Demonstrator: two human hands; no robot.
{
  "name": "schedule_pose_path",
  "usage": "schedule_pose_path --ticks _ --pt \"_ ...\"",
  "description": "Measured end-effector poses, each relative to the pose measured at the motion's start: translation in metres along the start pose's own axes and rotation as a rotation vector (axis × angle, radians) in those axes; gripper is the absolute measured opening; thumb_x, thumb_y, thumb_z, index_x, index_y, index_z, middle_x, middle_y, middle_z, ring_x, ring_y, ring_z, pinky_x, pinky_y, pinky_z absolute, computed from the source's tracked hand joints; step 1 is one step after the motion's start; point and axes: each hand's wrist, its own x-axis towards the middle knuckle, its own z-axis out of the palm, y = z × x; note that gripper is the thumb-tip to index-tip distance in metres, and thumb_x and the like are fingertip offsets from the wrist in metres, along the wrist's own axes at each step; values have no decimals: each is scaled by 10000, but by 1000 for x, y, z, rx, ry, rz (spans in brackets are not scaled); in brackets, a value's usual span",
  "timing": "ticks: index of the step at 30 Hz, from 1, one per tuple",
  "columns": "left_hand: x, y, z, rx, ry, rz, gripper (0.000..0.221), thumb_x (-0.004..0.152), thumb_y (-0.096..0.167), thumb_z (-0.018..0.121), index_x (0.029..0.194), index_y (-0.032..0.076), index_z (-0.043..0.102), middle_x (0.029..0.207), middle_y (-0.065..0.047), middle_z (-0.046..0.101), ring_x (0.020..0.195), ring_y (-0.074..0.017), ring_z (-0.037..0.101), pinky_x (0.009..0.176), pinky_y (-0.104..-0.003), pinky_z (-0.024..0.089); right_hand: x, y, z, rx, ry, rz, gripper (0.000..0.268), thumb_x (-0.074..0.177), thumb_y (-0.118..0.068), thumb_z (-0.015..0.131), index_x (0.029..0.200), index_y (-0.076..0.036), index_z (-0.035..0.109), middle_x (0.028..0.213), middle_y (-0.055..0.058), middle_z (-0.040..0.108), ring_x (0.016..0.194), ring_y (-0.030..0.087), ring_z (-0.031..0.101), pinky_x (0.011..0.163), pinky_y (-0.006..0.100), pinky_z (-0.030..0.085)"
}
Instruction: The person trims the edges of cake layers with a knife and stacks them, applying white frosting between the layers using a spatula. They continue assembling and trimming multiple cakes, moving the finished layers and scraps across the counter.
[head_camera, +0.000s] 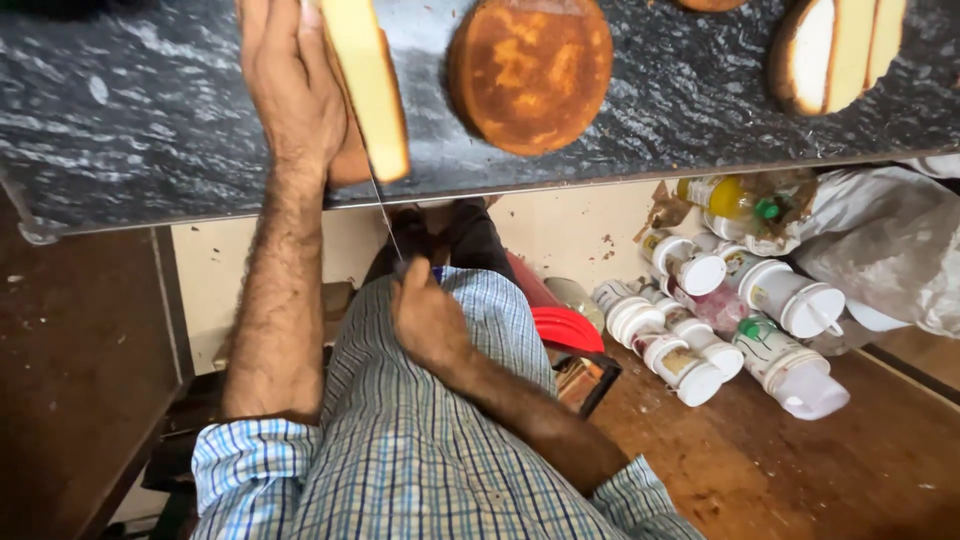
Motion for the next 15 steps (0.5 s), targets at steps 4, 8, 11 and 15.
schedule_pose_path --ticks 4,8,11,15 --pt "-9 23 -17 114 -8 60 575 1119 120 699 1575 -58 395 1683 -343 230 1591 -515 161 1346 -527 199 27 -21 -17 -60 28 -20 399 1022 -272 556 1234 43 433 1098 331 633 799 527 662 691 605 534" --pt "-52 60 -50 132 23 33 575 1128 77 713 1608 -4 406 1689 -223 251 1607 -420 145 1350 -511 167 52 -46 -54 -239 270 -202 409 1003 -286 616 1306 -31 516 1154 228 607 938 442 653 743 530 554" --pt "-89 84 -66 151 69 -27 511 1075 6 683 1541 -37 478 1681 -211 380 1585 -409 267 1322 -507 247 82 -55 -67 -239 628 -315 382 1021 -220 629 1343 -35 539 1204 196 596 1056 405 623 872 504 554" --pt "-129 89 -66 60 93 -95 496 995 -25 652 1470 -65 516 1544 -220 495 1498 -411 448 1268 -510 357 117 -64 -47 -195 668 -107 483 915 -212 708 1325 -14 546 1119 212 592 1008 434 626 775 520 534"
